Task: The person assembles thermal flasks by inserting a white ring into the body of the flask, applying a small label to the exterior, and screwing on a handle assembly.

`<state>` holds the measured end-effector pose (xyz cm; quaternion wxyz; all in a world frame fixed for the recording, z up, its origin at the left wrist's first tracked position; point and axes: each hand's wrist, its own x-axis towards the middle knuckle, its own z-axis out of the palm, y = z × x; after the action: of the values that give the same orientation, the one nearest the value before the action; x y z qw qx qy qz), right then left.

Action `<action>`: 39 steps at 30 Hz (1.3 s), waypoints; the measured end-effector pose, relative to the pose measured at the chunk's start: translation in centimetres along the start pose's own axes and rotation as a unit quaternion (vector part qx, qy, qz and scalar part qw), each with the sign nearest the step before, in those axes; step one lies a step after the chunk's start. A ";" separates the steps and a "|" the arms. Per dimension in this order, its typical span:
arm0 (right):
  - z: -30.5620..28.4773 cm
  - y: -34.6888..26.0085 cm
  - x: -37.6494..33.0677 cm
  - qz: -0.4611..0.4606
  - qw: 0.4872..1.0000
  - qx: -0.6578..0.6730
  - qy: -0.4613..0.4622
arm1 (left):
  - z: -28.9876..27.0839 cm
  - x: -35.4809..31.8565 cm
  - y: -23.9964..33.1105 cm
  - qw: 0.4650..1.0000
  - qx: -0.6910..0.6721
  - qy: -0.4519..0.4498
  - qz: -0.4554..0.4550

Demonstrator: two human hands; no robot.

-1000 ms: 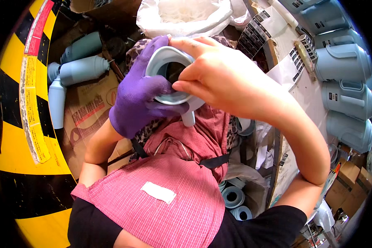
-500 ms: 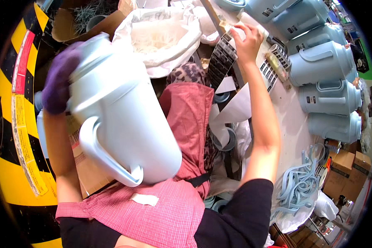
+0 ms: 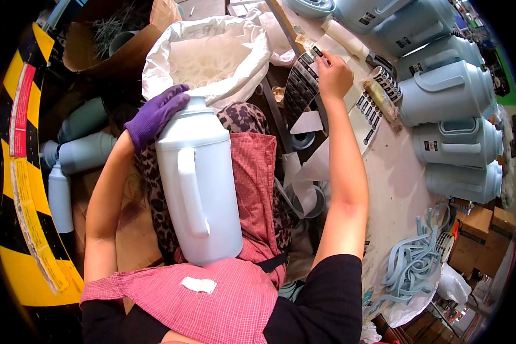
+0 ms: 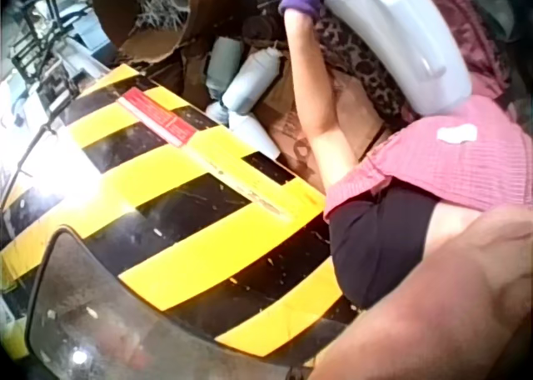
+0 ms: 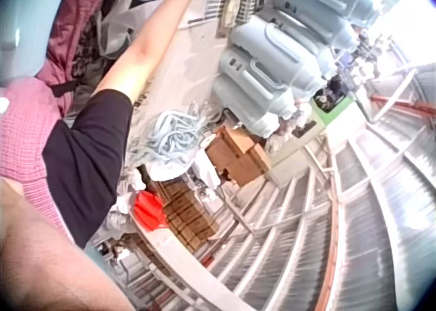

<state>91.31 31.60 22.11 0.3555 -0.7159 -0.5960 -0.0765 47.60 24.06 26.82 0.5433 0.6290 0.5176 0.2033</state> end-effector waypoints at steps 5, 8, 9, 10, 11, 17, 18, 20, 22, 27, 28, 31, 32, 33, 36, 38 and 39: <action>-1.8 -3.3 -1.1 -0.062 0.998 0.032 0.000 | 1.9 -2.9 -1.5 0.963 -0.207 0.121 0.121; -6.5 -7.2 -4.7 -0.103 0.970 0.218 -0.020 | 3.7 -7.7 -2.3 0.908 -0.218 0.287 0.213; -9.0 -8.6 -6.9 -0.025 0.935 0.337 -0.107 | 4.6 -10.1 -2.6 0.896 -0.177 0.326 0.244; -11.9 -10.1 -9.3 0.011 0.909 0.381 -0.168 | 5.3 -12.9 -3.0 0.888 -0.025 0.348 0.300; -14.8 -11.5 -11.8 0.060 0.920 0.318 -0.220 | 6.6 -15.7 -3.4 0.887 0.021 0.337 0.316; -22.3 -17.3 -22.6 0.294 0.632 0.447 -0.561 | 14.1 -25.9 -6.6 0.883 0.206 0.191 0.375; -22.0 -17.9 -23.6 0.283 0.639 0.435 -0.568 | 14.6 -26.3 -7.1 0.889 0.191 0.200 0.366; -21.3 -18.7 -24.9 0.278 0.620 0.439 -0.588 | 15.4 -26.2 -7.7 0.885 0.223 0.207 0.351; -20.7 -19.2 -25.6 0.272 0.630 0.431 -0.586 | 15.6 -25.8 -7.9 0.879 0.213 0.213 0.369; -19.9 -20.2 -26.5 0.244 0.646 0.430 -0.582 | 15.9 -25.7 -8.0 0.853 0.351 0.198 0.333; -19.7 -20.2 -26.6 0.175 0.713 0.373 -0.567 | 16.0 -25.8 -8.1 0.870 0.345 0.180 0.302; -19.0 -19.7 -26.4 -0.032 0.822 0.197 -0.533 | 16.3 -26.0 -8.7 0.884 0.308 0.184 0.300; -18.9 -19.3 -26.2 0.023 0.811 0.179 -0.557 | 16.4 -25.9 -8.8 0.887 0.315 0.172 0.290; -18.7 -18.7 -26.0 0.065 0.816 0.153 -0.554 | 16.4 -25.8 -9.0 0.882 0.309 0.179 0.309; -19.1 -16.4 -25.6 0.075 0.768 0.228 -0.594 | 15.8 -25.7 -8.9 0.845 0.364 0.165 0.356; -20.2 -13.8 -24.7 0.125 0.736 0.338 -0.573 | 14.9 -25.6 -8.1 0.820 0.373 0.175 0.397; -21.0 -12.0 -23.8 0.138 0.769 0.357 -0.511 | 14.3 -25.2 -7.4 0.808 0.385 0.152 0.419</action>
<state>80.37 0.42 29.86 0.2352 -0.5451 -0.5688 0.5692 46.50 -5.64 23.24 0.0330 0.9032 0.3161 0.2884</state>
